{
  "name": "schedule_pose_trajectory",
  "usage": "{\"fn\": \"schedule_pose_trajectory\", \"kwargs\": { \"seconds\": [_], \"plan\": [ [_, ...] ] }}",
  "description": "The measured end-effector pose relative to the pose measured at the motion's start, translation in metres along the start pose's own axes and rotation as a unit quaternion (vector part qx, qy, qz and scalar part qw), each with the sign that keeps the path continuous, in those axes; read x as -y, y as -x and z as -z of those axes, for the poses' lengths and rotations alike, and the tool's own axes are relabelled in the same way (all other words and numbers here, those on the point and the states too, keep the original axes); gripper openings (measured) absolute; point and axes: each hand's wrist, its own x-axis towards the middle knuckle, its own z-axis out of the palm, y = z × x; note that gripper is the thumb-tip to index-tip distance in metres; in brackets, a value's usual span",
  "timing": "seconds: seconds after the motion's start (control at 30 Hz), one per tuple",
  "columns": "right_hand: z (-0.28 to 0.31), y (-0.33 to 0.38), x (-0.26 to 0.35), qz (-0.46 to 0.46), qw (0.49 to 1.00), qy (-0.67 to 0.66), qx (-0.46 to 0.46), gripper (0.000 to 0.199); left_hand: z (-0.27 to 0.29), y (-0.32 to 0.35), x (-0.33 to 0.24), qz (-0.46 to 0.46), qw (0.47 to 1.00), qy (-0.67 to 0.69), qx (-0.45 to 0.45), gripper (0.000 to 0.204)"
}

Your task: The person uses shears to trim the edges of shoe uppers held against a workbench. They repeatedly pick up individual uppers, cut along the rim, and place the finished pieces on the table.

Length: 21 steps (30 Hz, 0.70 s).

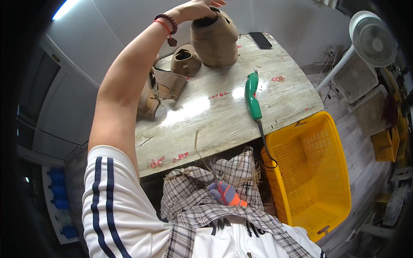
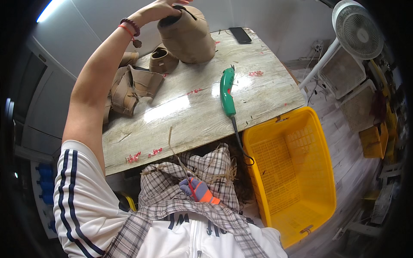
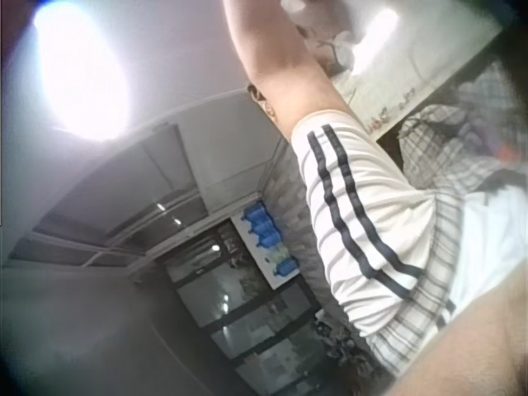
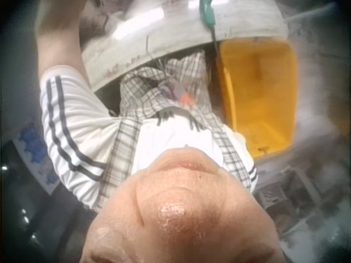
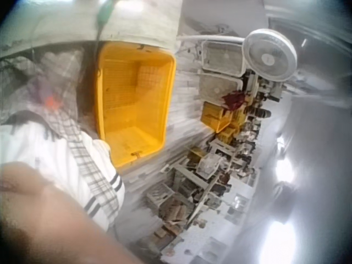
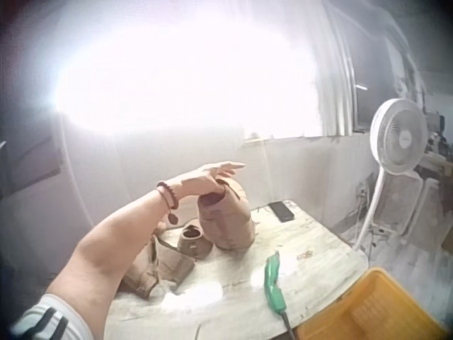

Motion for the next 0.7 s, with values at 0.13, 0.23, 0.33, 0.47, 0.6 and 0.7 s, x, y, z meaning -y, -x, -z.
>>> {"fn": "schedule_pose_trajectory", "kwargs": {
  "seconds": [0.13,0.23,0.33,0.47,0.6,0.7],
  "plan": [
    [0.0,0.0,-0.002,0.049,0.996,0.078,-0.017,0.019,-0.009,0.052,0.024,0.016,0.957,0.105,-0.268,0.027],
    [-0.011,0.001,-0.002,0.022,0.999,0.034,0.0,0.021,-0.029,0.128,0.126,0.212,0.924,-0.191,-0.255,0.033],
    [-0.007,0.004,0.002,-0.002,0.999,-0.032,-0.024,0.025,-0.103,0.146,0.151,0.373,0.865,-0.319,-0.106,0.053],
    [-0.007,0.004,0.019,0.134,0.987,-0.082,-0.038,0.032,-0.129,0.143,0.151,0.394,0.844,-0.355,-0.079,0.041],
    [0.009,-0.015,0.026,0.244,0.962,-0.113,-0.056,0.049,-0.127,0.144,0.175,0.364,0.86,-0.323,-0.156,0.022],
    [-0.002,-0.019,0.075,0.21,0.967,-0.059,-0.13,0.057,-0.112,0.156,0.195,0.312,0.852,-0.255,-0.335,0.024]
  ]
}}
